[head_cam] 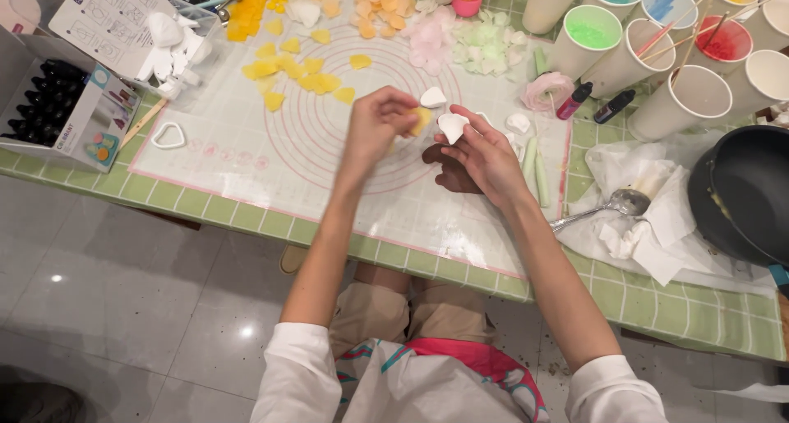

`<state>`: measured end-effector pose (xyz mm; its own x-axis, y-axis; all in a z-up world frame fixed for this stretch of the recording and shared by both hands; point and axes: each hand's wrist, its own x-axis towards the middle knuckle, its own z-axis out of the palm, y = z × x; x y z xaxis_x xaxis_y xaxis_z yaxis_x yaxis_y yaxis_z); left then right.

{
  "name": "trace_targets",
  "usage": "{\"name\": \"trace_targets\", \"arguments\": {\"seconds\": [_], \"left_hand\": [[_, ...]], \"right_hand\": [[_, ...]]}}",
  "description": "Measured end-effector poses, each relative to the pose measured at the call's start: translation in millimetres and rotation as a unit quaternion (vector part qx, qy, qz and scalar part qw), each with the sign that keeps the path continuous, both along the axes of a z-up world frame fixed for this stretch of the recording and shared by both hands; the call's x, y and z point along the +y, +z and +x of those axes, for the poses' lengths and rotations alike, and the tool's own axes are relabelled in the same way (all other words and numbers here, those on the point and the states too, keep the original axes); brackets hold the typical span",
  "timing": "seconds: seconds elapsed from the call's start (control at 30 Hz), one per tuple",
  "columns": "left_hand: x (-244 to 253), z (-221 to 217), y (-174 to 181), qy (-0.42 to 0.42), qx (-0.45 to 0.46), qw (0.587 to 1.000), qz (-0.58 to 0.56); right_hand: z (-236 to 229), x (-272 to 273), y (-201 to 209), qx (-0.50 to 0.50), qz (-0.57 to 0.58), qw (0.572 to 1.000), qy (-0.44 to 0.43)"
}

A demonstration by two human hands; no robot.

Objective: Shaping and cutting wax components for candle flower decorations.

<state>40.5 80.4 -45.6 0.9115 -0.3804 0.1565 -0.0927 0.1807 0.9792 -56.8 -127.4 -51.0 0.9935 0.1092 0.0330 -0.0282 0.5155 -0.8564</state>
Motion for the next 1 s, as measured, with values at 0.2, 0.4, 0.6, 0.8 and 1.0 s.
{"name": "trace_targets", "arguments": {"seconds": [0.2, 0.4, 0.6, 0.8, 1.0], "left_hand": [[-40.4, -35.5, 28.4, 0.068, -0.068, 0.992, 0.086], [-50.1, -31.8, 22.6, 0.110, -0.166, 0.967, 0.161], [-56.3, -38.2, 29.8, 0.138, -0.175, 0.956, 0.190], [-68.6, -41.7, 22.8, 0.162, -0.197, 0.948, 0.188], [-69.3, 25.7, -8.8, -0.008, -0.020, 0.996, 0.091]], "right_hand": [[3.3, -5.9, -11.3, -0.001, 0.021, 1.000, -0.015], [0.6, -5.1, -4.5, -0.006, 0.009, 1.000, -0.014], [-2.4, -2.9, 3.3, -0.017, 0.008, 1.000, -0.018], [2.2, -9.2, -9.1, -0.039, -0.032, 0.998, -0.035], [6.0, -19.5, -10.4, -0.023, -0.018, 0.997, -0.074]]}}
